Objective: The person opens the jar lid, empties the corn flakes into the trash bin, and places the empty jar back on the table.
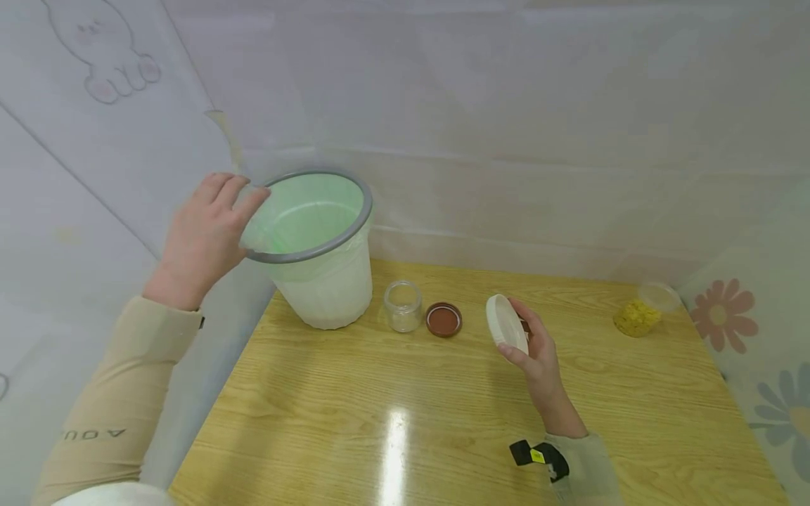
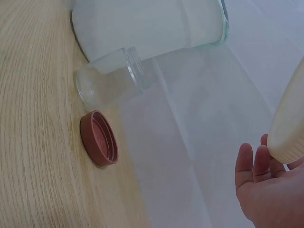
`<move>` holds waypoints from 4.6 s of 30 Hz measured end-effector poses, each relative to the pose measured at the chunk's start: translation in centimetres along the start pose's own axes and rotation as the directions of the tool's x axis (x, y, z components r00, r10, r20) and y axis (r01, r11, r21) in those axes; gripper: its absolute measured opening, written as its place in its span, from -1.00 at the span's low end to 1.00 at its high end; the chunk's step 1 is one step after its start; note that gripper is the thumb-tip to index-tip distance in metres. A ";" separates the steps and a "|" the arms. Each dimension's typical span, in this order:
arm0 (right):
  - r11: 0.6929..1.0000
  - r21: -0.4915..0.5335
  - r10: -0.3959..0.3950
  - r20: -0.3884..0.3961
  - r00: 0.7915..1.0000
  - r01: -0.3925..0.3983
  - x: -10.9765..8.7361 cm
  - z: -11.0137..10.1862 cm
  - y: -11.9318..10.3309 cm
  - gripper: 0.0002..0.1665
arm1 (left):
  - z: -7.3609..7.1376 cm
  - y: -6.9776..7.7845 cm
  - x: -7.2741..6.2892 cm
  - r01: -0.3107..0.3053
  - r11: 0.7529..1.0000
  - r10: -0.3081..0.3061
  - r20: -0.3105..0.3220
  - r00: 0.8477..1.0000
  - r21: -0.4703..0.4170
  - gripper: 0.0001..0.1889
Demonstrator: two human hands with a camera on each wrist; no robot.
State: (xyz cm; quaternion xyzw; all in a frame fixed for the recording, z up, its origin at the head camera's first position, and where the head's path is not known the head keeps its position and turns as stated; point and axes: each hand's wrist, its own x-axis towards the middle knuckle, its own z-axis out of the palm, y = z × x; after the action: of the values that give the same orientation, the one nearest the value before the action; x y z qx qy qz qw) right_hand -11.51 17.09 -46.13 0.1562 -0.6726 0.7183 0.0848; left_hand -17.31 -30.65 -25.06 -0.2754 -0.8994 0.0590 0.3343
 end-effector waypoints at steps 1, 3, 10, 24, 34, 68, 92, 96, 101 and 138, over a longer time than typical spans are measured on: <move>1.000 0.002 0.000 0.000 1.000 0.000 0.0 0.0 0.0 -0.14 | 0.0 0.0 0.0 -0.008 1.000 0.008 -0.009 1.000 -0.002 -0.16; 1.000 0.004 0.001 0.002 1.000 -0.001 0.0 0.0 0.0 -0.14 | 0.1 0.0 0.0 -0.019 1.000 0.019 -0.017 1.000 -0.006 -0.18; 1.000 0.012 0.005 0.004 1.000 -0.005 0.0 -0.1 -0.1 -0.14 | -0.7 -0.1 0.5 0.015 1.000 -0.015 -0.016 1.000 0.023 -0.11; 1.000 0.013 -0.006 -0.003 1.000 0.006 0.1 -0.1 -0.2 -0.15 | 0.8 -0.5 -0.1 0.030 1.000 -0.030 0.019 0.999 0.001 -0.08; 1.000 0.025 0.014 0.001 1.000 -0.014 -0.1 -0.3 0.2 -0.13 | 1.1 -0.5 -0.4 0.088 0.996 -0.088 -0.033 0.996 0.007 -0.11; 0.995 0.016 0.096 -0.016 0.995 -0.096 -0.2 -0.8 0.2 0.00 | 2.6 2.7 -0.2 0.450 0.845 -0.507 -0.162 0.847 -0.289 0.03; 0.995 -0.043 0.083 -0.050 0.995 -0.085 -0.1 -1.7 0.4 0.02 | 3.0 7.3 1.3 0.291 0.758 -0.507 -0.246 0.826 -0.584 0.07; 0.995 -0.057 0.079 -0.056 0.995 -0.082 -0.2 -1.9 0.4 0.01 | 2.9 8.5 1.4 0.268 0.749 -0.500 -0.251 0.829 -0.606 0.02; 0.991 -0.096 0.086 -0.051 0.995 -0.090 -0.3 -2.1 0.3 0.01 | 3.1 10.0 1.4 0.296 0.718 -0.512 -0.190 0.838 -0.630 0.02; 0.864 -0.469 0.153 -0.101 0.983 -0.183 0.2 -5.5 1.7 0.17 | 11.0 18.8 0.4 0.421 0.557 -0.452 0.163 0.877 -0.716 0.11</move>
State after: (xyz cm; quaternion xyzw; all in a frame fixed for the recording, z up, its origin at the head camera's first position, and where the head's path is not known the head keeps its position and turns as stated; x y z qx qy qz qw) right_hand -12.83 22.38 -47.88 0.0498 -0.8367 0.5398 0.0779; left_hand -15.94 -13.77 -38.80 -0.1556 -0.8786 -0.3960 0.2170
